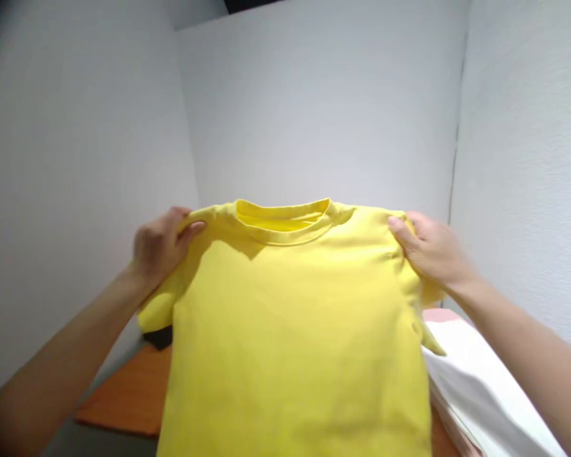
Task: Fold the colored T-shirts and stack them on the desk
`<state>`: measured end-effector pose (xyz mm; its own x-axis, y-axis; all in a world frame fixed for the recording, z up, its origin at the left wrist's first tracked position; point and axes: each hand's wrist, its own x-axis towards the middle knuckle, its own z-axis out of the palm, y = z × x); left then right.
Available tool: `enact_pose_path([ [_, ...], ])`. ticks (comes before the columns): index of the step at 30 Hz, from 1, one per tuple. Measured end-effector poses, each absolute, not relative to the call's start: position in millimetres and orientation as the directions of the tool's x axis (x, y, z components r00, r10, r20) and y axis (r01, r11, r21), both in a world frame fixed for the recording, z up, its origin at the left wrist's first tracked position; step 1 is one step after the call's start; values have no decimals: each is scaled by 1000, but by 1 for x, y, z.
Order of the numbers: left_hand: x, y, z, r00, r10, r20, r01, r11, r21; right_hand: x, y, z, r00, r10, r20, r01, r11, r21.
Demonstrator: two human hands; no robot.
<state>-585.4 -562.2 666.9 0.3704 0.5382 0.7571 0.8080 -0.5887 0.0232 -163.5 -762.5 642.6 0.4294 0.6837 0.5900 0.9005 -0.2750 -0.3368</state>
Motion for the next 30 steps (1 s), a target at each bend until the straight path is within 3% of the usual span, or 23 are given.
enact_pose_path([
  [5,-471,-508,639,506,708,493,731,-655,190,-114,-667,601,491,773,401,871,-434,-228],
  [9,-430,-562,584,565,756,329,707,-650,278,-107,-706,533,157,957,243,988,-148,-53],
  [11,-436,-600,541,590,772,237,702,-636,321,-124,-751,493,9,991,133,995,5,-97],
  [14,-456,-637,480,630,770,100,696,-617,367,-150,-805,447,-44,998,-44,973,33,-228],
  [19,-471,-628,452,726,654,-213,687,-694,216,-149,-805,441,-22,975,-223,964,-38,-261],
  [21,-465,-631,465,725,664,-183,688,-705,168,-133,-782,457,-28,972,-235,956,-42,-289],
  [24,-444,-682,491,781,625,12,614,-770,171,-97,-743,484,155,981,-114,949,-180,-259],
  [27,-406,-779,492,888,404,221,337,-897,288,-56,-712,497,360,932,-50,913,-363,-186],
  [28,-391,-812,484,901,287,327,197,-939,282,-45,-704,496,400,914,-65,898,-405,-174],
  [30,-364,-866,461,876,213,433,101,-958,267,-27,-689,487,469,877,-105,864,-480,-153],
])
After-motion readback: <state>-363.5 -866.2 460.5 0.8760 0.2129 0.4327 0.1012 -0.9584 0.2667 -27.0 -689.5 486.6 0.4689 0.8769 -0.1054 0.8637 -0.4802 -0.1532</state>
